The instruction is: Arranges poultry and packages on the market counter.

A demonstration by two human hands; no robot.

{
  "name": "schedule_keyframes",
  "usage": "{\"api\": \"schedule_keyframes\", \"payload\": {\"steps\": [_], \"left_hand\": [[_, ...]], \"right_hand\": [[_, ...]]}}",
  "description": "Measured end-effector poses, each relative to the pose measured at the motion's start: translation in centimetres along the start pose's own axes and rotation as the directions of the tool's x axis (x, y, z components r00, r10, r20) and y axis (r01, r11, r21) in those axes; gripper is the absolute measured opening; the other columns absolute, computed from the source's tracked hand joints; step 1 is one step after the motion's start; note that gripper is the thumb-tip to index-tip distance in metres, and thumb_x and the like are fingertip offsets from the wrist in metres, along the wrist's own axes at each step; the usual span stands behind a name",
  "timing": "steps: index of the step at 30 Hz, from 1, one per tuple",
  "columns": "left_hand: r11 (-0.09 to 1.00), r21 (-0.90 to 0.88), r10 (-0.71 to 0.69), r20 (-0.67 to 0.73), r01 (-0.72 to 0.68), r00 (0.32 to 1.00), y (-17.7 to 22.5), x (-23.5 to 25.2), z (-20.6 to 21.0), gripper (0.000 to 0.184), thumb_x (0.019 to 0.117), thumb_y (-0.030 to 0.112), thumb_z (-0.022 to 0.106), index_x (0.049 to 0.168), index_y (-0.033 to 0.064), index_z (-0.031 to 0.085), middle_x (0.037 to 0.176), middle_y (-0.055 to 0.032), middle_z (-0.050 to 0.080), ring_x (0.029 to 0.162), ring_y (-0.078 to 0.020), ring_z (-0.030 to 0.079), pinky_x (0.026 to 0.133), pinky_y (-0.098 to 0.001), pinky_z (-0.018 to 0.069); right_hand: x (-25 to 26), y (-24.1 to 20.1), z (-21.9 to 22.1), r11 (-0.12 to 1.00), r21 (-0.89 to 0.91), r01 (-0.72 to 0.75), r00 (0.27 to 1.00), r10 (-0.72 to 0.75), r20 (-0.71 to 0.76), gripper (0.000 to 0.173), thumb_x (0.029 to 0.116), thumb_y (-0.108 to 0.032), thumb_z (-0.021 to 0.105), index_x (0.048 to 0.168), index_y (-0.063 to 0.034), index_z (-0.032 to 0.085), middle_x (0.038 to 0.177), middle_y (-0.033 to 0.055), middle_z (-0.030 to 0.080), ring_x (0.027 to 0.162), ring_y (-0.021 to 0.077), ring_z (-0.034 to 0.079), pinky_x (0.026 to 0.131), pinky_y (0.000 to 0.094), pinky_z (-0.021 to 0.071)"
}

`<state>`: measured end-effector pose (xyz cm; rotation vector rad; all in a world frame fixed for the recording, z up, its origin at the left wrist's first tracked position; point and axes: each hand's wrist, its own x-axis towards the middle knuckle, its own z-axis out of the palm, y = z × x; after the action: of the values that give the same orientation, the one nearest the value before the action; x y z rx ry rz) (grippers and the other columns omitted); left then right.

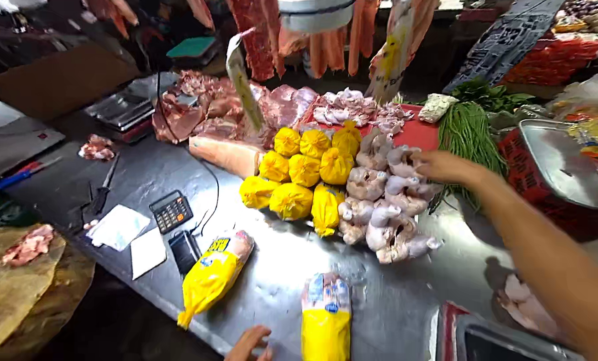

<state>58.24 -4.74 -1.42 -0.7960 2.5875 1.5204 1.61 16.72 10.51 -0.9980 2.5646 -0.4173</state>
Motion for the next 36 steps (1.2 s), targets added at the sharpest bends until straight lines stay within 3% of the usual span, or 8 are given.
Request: {"api": "schedule_keyframes", "payload": {"steps": [6,13,17,22,24,29,33,36], "left_hand": [[0.997,-0.081,0.026,0.101,-0.018,0.995,-2.8,1.4,1.3,0.035,0.0982,0.019,0.062,0.128,0.0018,0.066,0.13,-0.0163,0.065,0.108,-0.0237,0.07,0.088,-0.0399,0.061],[0.963,-0.24,-0.037,0.337,0.124,0.941,-4.5,4.3,0.9,0.044,0.1006,0.022,0.061,0.14,0.0018,0.056,0.14,-0.0189,0.058,0.111,-0.0243,0.069,0.094,-0.0404,0.0587],[0.875,-0.386,-0.086,0.469,0.292,0.879,-5.8,6.1,3.1,0.055,0.1027,0.021,0.06,0.151,0.0005,0.044,0.147,-0.0235,0.052,0.119,-0.0319,0.065,0.096,-0.0482,0.0569],[0.881,-0.39,0.0,0.569,0.269,0.822,-5.4,7.1,5.5,0.072,0.0966,0.007,0.061,0.16,0.0012,0.027,0.155,-0.0235,0.045,0.124,-0.0312,0.062,0.101,-0.0468,0.0539],[0.931,-0.306,0.044,0.639,0.201,0.768,-5.1,7.1,4.7,0.079,0.0936,0.008,0.063,0.161,0.0014,0.024,0.159,-0.0242,0.038,0.128,-0.0321,0.06,0.104,-0.0467,0.0517],[0.98,-0.174,0.19,0.696,-0.095,0.693,-4.3,7.1,0.4,0.04,0.1008,0.016,0.059,0.138,0.0018,0.06,0.139,-0.0218,0.059,0.119,-0.0316,0.064,0.104,-0.0482,0.0501],[0.938,-0.093,0.341,0.417,-0.334,0.843,-3.2,8.8,-0.5,0.032,0.0978,0.01,0.058,0.126,-0.0027,0.067,0.129,-0.022,0.065,0.117,-0.0318,0.065,0.103,-0.0462,0.0517],[0.72,0.173,0.638,0.213,-0.671,0.74,1.1,13.6,0.0,0.027,0.094,0.007,0.059,0.118,0.0013,0.072,0.132,-0.019,0.065,0.125,-0.0359,0.061,0.102,-0.0517,0.0514]], "right_hand": [[-15.2,-9.8,0.4,0.99,-0.129,0.06,0.987,-0.039,0.157,0.043,0.1032,-0.026,0.062,0.145,-0.0139,0.059,0.113,0.0174,0.072,0.095,0.0324,0.069,0.087,0.0597,0.053],[-24.2,-19.4,15.6,0.91,0.306,-0.281,0.925,0.172,0.338,0.059,0.1061,-0.034,0.055,0.158,-0.0096,0.04,0.146,0.0205,0.055,0.125,0.0335,0.062,0.104,0.0518,0.0515],[-26.1,-20.9,28.6,0.678,0.588,-0.442,0.883,0.444,0.152,0.085,0.0955,-0.033,0.071,0.162,-0.0046,0.026,0.162,0.027,0.031,0.143,0.0417,0.044,0.112,0.0556,0.0442],[-25.1,-26.1,36.9,0.779,0.414,-0.47,0.79,0.581,-0.195,0.114,0.0703,-0.047,0.088,0.161,-0.0082,0.032,0.166,0.0283,0.022,0.145,0.0499,0.036,0.112,0.0641,0.0405],[-25.4,-25.5,37.3,0.808,0.385,-0.446,0.78,0.562,-0.276,0.106,0.07,-0.039,0.088,0.158,-0.0076,0.038,0.16,0.0268,0.034,0.138,0.0481,0.046,0.106,0.0635,0.0459],[-28.1,-22.9,33.4,0.825,0.341,-0.451,0.867,0.496,-0.055,0.093,0.0743,-0.037,0.089,0.154,-0.0108,0.047,0.154,0.0207,0.046,0.137,0.04,0.05,0.11,0.0592,0.0444],[-24.0,-22.8,29.1,0.829,0.392,-0.4,0.895,0.445,-0.029,0.062,0.0949,-0.036,0.071,0.146,-0.0049,0.055,0.149,0.021,0.052,0.138,0.0361,0.05,0.116,0.0541,0.0404],[-18.7,-22.4,27.9,0.762,0.559,-0.326,0.878,0.463,-0.12,0.055,0.0997,-0.022,0.065,0.148,-0.0004,0.05,0.145,0.0243,0.054,0.129,0.0344,0.058,0.109,0.0482,0.0484]]}}
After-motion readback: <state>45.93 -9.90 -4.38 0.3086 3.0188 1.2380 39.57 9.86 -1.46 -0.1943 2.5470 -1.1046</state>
